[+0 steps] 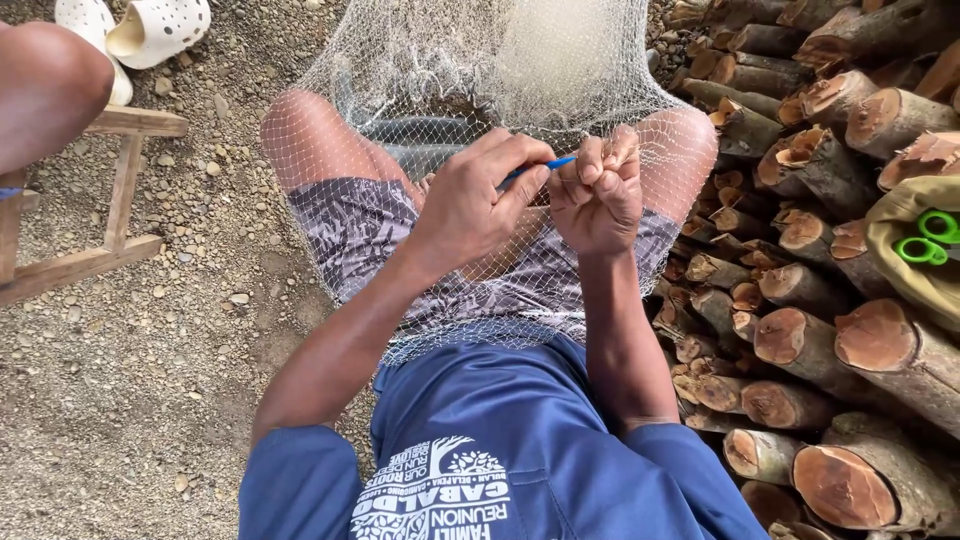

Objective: The person repairs a white fishing net using a blue plastic net needle while sitting on the ground.

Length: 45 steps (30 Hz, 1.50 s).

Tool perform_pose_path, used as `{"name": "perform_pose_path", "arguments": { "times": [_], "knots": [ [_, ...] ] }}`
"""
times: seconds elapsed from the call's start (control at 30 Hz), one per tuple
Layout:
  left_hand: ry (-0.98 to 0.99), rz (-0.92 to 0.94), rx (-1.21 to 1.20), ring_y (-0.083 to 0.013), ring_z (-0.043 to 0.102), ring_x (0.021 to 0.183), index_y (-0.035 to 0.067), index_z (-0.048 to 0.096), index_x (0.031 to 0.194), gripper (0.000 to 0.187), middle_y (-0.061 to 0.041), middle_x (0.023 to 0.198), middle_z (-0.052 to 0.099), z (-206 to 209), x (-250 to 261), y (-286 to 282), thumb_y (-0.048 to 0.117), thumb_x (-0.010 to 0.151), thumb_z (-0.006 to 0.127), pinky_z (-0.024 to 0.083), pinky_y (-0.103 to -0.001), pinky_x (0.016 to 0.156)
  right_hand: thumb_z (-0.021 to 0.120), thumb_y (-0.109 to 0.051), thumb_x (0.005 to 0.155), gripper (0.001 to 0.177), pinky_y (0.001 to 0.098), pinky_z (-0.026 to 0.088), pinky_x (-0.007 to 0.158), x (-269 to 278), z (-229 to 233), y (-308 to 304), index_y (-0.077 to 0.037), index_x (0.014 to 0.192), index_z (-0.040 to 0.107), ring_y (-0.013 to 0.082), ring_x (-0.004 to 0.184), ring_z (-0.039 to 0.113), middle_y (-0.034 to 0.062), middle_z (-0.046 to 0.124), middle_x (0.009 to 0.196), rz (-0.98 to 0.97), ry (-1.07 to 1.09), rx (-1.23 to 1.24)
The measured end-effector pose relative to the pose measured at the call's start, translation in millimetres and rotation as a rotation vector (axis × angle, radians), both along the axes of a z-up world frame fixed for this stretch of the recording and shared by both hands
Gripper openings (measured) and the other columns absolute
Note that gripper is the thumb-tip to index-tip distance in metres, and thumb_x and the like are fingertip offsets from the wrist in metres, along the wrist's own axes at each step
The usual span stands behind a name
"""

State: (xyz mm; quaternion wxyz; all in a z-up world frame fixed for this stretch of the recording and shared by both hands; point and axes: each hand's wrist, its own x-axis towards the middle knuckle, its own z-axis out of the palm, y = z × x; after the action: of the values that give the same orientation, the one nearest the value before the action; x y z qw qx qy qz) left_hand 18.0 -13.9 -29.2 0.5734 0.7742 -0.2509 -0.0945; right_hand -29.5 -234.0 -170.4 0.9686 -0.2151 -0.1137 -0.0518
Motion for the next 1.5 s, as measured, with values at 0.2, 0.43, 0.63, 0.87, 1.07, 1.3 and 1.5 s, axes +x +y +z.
{"name": "perform_pose_path", "arguments": {
  "times": [0.2,0.43,0.63,0.87,1.07,1.3,1.5],
  "knots": [
    [-0.256,0.029,0.276,-0.0327,0.080,0.099,0.015,0.084,0.133,0.019,-0.008,0.107,0.071,2,2,-2,0.024,0.123,0.070,0.071,-0.050,0.081,0.075,-0.008,0.113,0.025,0.0361,0.056,0.075,3,-7,-5,-0.017,0.119,0.052,0.0172,0.078,0.064,0.0094,0.065,0.104,-0.040,0.001,-0.119],
    [-0.526,-0.037,0.248,-0.0273,0.077,0.099,0.011,0.085,0.127,0.018,-0.007,0.105,0.070,4,12,-5,0.016,0.120,0.070,0.072,-0.043,0.087,0.073,-0.003,0.112,0.024,0.0351,0.059,0.078,1,-23,-14,-0.014,0.117,0.052,0.0188,0.078,0.068,0.0116,0.065,0.102,-0.030,-0.004,-0.076],
    [-0.480,-0.049,-0.094,-0.0302,0.079,0.102,0.009,0.082,0.139,0.022,-0.009,0.108,0.073,-11,10,-14,0.015,0.120,0.073,0.072,-0.045,0.091,0.075,-0.001,0.111,0.026,0.0293,0.067,0.086,1,-10,-3,-0.010,0.117,0.051,0.0203,0.083,0.075,0.0137,0.063,0.099,-0.036,0.017,-0.007],
    [-0.222,-0.061,-0.484,-0.0183,0.072,0.104,0.014,0.077,0.161,0.045,-0.005,0.117,0.074,-15,-7,-20,0.030,0.119,0.082,0.068,-0.039,0.098,0.076,-0.003,0.112,0.028,0.0237,0.072,0.083,9,31,16,-0.014,0.116,0.050,0.0136,0.095,0.075,0.0062,0.064,0.105,-0.072,0.021,0.030],
    [-0.005,0.044,-0.694,-0.0087,0.061,0.099,0.008,0.085,0.142,0.032,-0.006,0.114,0.069,-19,-15,-32,0.030,0.122,0.074,0.057,-0.030,0.090,0.066,-0.008,0.122,0.020,0.0265,0.072,0.089,9,4,20,-0.017,0.126,0.049,0.0163,0.107,0.079,0.0042,0.069,0.123,0.082,-0.059,0.241],
    [0.115,0.068,-0.788,-0.0077,0.059,0.094,0.007,0.086,0.129,0.026,-0.007,0.111,0.068,-33,-13,-30,0.030,0.120,0.077,0.053,-0.028,0.083,0.064,-0.014,0.123,0.015,0.0221,0.056,0.086,12,16,25,-0.023,0.125,0.051,0.0083,0.103,0.068,-0.0035,0.069,0.125,0.172,-0.080,0.247],
    [0.169,0.085,-0.915,-0.0141,0.064,0.089,-0.003,0.079,0.124,0.026,-0.015,0.106,0.066,-47,-10,-27,0.022,0.121,0.073,0.059,-0.032,0.078,0.064,-0.016,0.123,0.010,0.0194,0.060,0.079,6,38,43,-0.017,0.129,0.056,0.0086,0.107,0.073,0.0013,0.070,0.133,0.350,-0.056,0.517]
  ]
}}
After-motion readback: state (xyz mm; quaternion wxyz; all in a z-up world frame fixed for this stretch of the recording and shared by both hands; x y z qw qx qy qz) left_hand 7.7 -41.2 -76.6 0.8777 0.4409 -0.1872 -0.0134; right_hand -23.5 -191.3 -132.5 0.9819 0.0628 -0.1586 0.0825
